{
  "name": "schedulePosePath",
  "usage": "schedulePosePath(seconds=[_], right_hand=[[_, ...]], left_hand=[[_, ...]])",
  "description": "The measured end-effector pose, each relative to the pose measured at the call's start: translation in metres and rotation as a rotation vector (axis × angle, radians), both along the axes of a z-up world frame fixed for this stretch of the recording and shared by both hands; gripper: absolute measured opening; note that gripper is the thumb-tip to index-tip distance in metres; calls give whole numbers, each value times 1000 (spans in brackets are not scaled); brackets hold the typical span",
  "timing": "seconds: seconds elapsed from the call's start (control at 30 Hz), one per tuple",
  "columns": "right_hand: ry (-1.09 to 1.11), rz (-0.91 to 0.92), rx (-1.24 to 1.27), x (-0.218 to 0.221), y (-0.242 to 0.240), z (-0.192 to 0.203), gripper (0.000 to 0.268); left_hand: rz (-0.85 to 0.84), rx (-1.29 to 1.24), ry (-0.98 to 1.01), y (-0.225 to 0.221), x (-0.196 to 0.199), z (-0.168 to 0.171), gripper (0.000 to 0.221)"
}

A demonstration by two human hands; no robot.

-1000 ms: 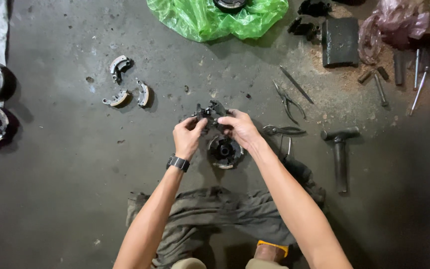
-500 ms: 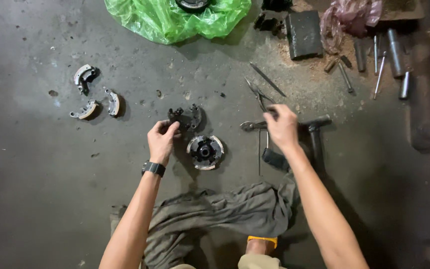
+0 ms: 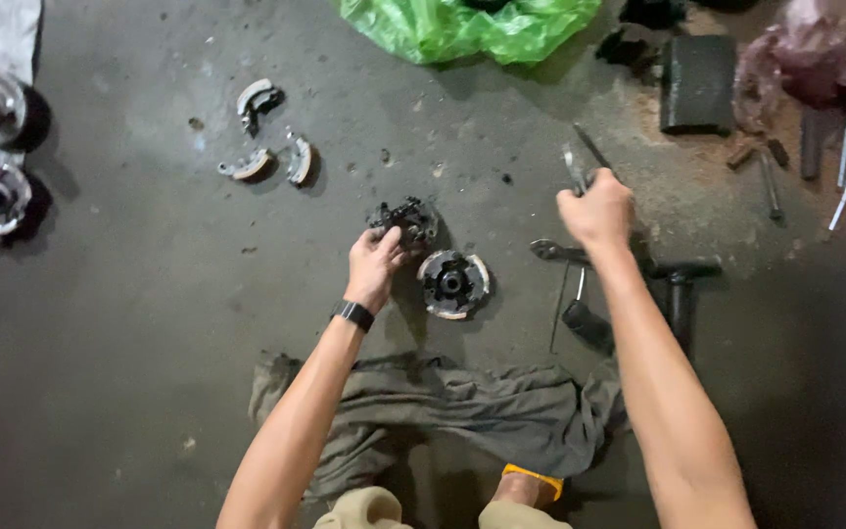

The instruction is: Disassembling and handling motorcycle clutch or brake components using hands and pliers while sitting on a workshop floor.

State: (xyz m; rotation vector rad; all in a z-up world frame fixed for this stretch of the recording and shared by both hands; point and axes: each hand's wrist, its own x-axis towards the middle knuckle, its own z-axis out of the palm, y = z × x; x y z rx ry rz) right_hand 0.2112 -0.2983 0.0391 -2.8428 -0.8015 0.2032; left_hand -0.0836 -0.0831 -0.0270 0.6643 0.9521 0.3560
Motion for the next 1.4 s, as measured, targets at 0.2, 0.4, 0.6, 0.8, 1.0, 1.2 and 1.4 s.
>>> schedulePosePath(seconds=[0.2,0.4,0.6,0.8,1.0,1.2,1.4], right_hand=[[1315,-437,1124,-67,0,87,35],[1249,-182,585,-155,12,14,24],[841,45,157,-178,43,51,27],[903,4,146,-173,58,67,26],[774,138,-72,-164,72,76,27],[827,-36,267,-213,60,35,29],[550,89,424,-215,39,14,21]], left_hand=[[76,61,63,-12,12,-16,37],[123,121,158,-18,18,-21,32],[132,84,83,-16,19,-12,30],[103,125,98,-15,17,-2,29],[132,126,63,-18,19,8,28],[220,76,128,-17,35,30,29],[-145,923,304,-15,27,38,31]])
